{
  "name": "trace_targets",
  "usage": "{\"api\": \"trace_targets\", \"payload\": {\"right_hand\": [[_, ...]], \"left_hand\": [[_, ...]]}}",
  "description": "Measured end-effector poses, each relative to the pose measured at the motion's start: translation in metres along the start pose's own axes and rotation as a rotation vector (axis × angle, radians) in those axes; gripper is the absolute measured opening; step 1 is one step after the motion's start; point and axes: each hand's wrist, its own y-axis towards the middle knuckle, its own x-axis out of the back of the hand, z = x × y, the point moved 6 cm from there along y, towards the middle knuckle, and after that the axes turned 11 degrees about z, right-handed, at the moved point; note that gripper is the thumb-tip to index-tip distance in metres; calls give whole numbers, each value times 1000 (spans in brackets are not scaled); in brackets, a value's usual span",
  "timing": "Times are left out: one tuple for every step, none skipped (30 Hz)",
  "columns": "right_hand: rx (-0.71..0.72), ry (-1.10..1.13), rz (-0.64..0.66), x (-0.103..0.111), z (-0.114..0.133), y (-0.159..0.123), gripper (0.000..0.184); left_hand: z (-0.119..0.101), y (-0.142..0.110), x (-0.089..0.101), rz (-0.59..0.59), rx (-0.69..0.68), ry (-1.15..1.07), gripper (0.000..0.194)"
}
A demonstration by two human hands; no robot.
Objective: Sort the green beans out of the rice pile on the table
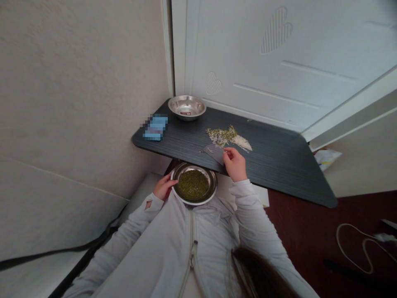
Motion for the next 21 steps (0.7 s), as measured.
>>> {"api": "trace_targets", "payload": {"right_hand": [[4,1,4,-1,0,0,25],[10,1,8,-1,-1,-1,26],[16,-1,11,-2,-1,-1,26],[21,-4,14,-2,-1,-1,26],[27,-8,18,-3,-1,-2,26],[31,-12,21,-3,0,-2,26],[34,-16,24,-3,0,-2,26],[37,-19,25,-3,0,-2,26],[39,-21,29,-3,0,-2,26],[41,-21,34,-4,0,-2,26],[43,-21,39,-4,1,-3,26],[44,-20,46,-4,1,-3,26],[45,-18,54,-4,1,-3,26],[48,-18,59,-4,2,-3,26],[51,-19,63,-4,2,-3,26],[54,-20,66,-4,3,-4,26],[57,-21,68,-4,3,-4,26],[58,-21,70,-4,4,-4,26],[60,-20,71,-5,4,-4,26],[62,-17,74,-5,5,-4,26],[64,-15,75,-5,5,-4,26]], "left_hand": [[0,0,0,1,2,1,50],[0,0,0,0,3,0,51],[0,0,-1,-1,3,-3,51],[0,0,-1,-4,4,-6,52],[-1,0,-1,-7,4,-9,52],[-1,0,-1,-9,4,-12,52],[-1,0,-1,-9,5,-14,52],[-1,0,-2,-7,4,-16,52],[-1,0,-2,-5,4,-16,52],[-1,-1,-2,-5,4,-15,51],[-1,-1,-3,-6,5,-12,51],[-2,-1,-3,-9,7,-7,50],[-2,-1,-3,-12,8,-2,50],[-2,-2,-3,-15,9,3,50],[-2,-2,-3,-17,10,6,50],[-2,-2,-4,-18,10,7,49],[-2,-2,-4,-18,8,3,50],[-2,-1,-4,-15,6,-3,50],[-2,-1,-4,-12,3,-10,50],[-2,-1,-4,-10,-1,-17,50],[-2,-1,-4,-8,-6,-23,49]]}}
